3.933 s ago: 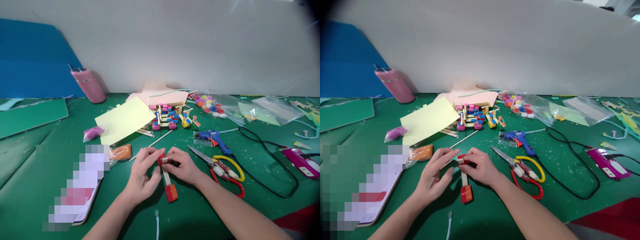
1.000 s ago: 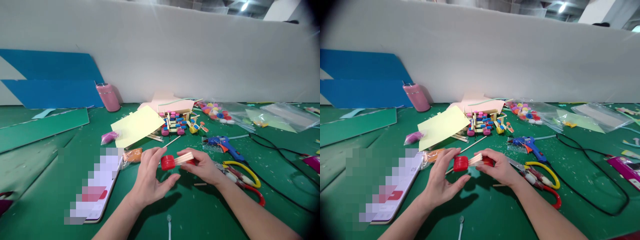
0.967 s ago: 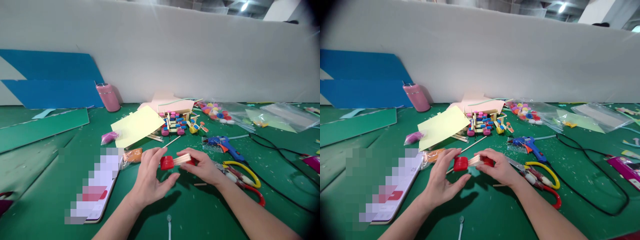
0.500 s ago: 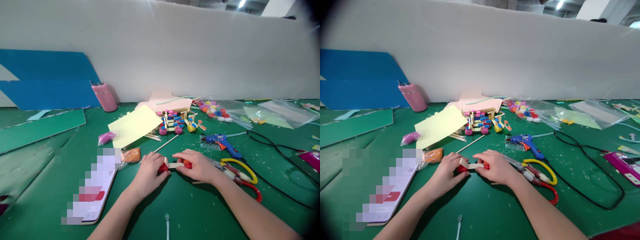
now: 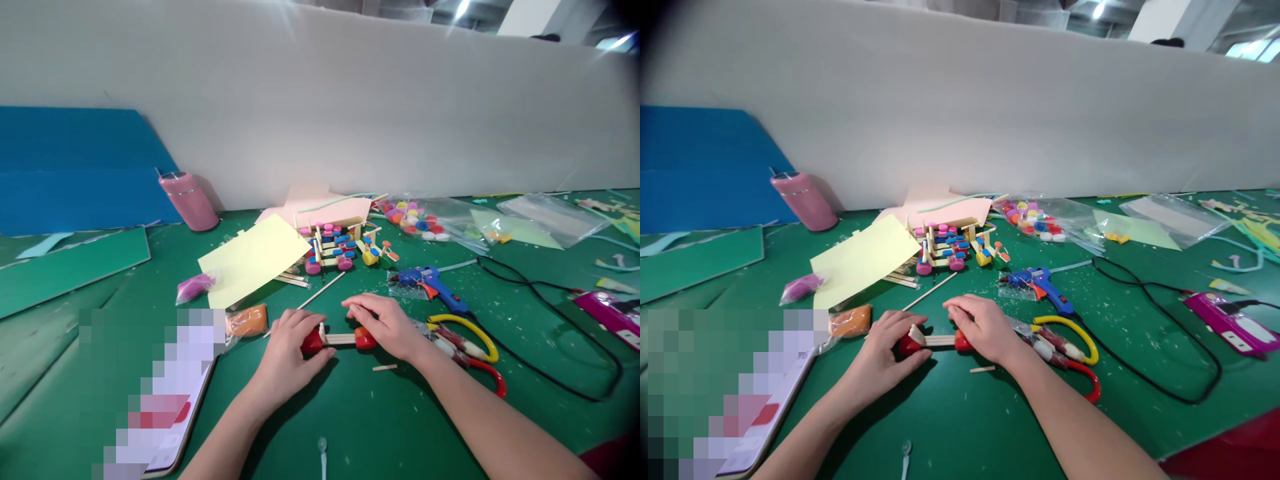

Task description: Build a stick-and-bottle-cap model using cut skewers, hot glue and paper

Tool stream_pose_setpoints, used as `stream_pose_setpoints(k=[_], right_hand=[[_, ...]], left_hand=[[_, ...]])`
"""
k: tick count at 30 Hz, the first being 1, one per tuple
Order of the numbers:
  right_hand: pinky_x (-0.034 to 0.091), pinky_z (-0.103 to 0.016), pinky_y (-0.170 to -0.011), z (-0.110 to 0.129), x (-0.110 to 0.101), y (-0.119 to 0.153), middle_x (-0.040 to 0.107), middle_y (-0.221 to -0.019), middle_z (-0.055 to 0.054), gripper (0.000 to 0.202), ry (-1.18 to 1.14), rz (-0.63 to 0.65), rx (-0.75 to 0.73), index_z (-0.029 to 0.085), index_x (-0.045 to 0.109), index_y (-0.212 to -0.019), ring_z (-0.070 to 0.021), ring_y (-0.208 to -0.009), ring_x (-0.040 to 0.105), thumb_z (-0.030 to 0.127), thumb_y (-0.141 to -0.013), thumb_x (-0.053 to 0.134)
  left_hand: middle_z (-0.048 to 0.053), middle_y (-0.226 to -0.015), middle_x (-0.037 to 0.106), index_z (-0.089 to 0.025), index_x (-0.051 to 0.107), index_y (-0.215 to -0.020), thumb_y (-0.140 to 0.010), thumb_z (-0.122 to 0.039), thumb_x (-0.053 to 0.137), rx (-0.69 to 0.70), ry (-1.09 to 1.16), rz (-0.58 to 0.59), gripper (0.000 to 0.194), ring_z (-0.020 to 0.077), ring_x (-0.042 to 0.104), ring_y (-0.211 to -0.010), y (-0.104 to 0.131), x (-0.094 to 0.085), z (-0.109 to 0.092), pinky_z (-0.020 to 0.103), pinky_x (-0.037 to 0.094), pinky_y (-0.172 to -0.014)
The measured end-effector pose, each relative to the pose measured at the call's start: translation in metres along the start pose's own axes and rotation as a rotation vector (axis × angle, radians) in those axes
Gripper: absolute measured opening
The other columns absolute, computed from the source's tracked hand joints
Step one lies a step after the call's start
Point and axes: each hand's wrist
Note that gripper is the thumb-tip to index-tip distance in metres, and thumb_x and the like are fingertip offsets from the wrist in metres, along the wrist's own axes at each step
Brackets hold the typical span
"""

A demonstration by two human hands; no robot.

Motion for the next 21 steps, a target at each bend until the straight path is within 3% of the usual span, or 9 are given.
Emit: stream_pose_setpoints(k=[5,8,13,21], right_hand=[[0.047,-0.025,-0.067,-0.003,-0.001,-0.001,0.067,-0.081,-0.005,0.026,0.003,-0.061,0.052,0.017,0.061,-0.098,-0.0148,-0.074,0.062,0.024,-0.091,0.038],[0.046,-0.025,-0.065,-0.002,-0.004,-0.001,0.068,-0.081,-0.004,0.023,0.039,-0.028,0.079,0.018,0.063,-0.096,-0.0157,-0.073,0.062,0.024,-0.089,0.042],[0.044,-0.025,-0.066,0.001,-0.009,0.000,0.070,-0.083,-0.003,0.022,0.092,0.040,0.107,0.021,0.065,-0.094,-0.0165,-0.074,0.062,0.022,-0.086,0.045],[0.039,-0.022,-0.052,0.000,-0.011,0.000,0.069,-0.074,-0.002,0.020,0.105,0.086,0.159,0.021,0.064,-0.096,-0.0127,-0.057,0.057,0.027,-0.084,0.049]], left_hand=[[0.006,-0.089,0.063,-0.020,0.061,-0.080,-0.076,-0.023,0.056,0.032,0.040,0.013,0.007,0.0219,0.053,-0.085,-0.003,0.001,0.000,0.037,0.043,-0.073],[0.006,-0.088,0.062,-0.019,0.061,-0.078,-0.077,-0.021,0.055,0.051,0.043,0.032,0.006,0.0214,0.053,-0.083,-0.003,0.000,0.001,0.037,0.043,-0.073],[0.008,-0.094,0.061,-0.018,0.060,-0.095,-0.076,-0.023,0.058,0.017,0.034,0.036,0.020,0.0232,0.052,-0.088,-0.003,-0.001,0.005,0.040,0.044,-0.077],[0.008,-0.094,0.059,-0.020,0.059,-0.077,-0.079,-0.021,0.054,-0.007,0.077,0.075,0.006,0.0216,0.055,-0.089,-0.003,-0.002,0.005,0.038,0.047,-0.079]])
Point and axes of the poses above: each hand's wrist, its own y-axis away from the middle knuckle, its own x-axis out of the palm, z = x × y
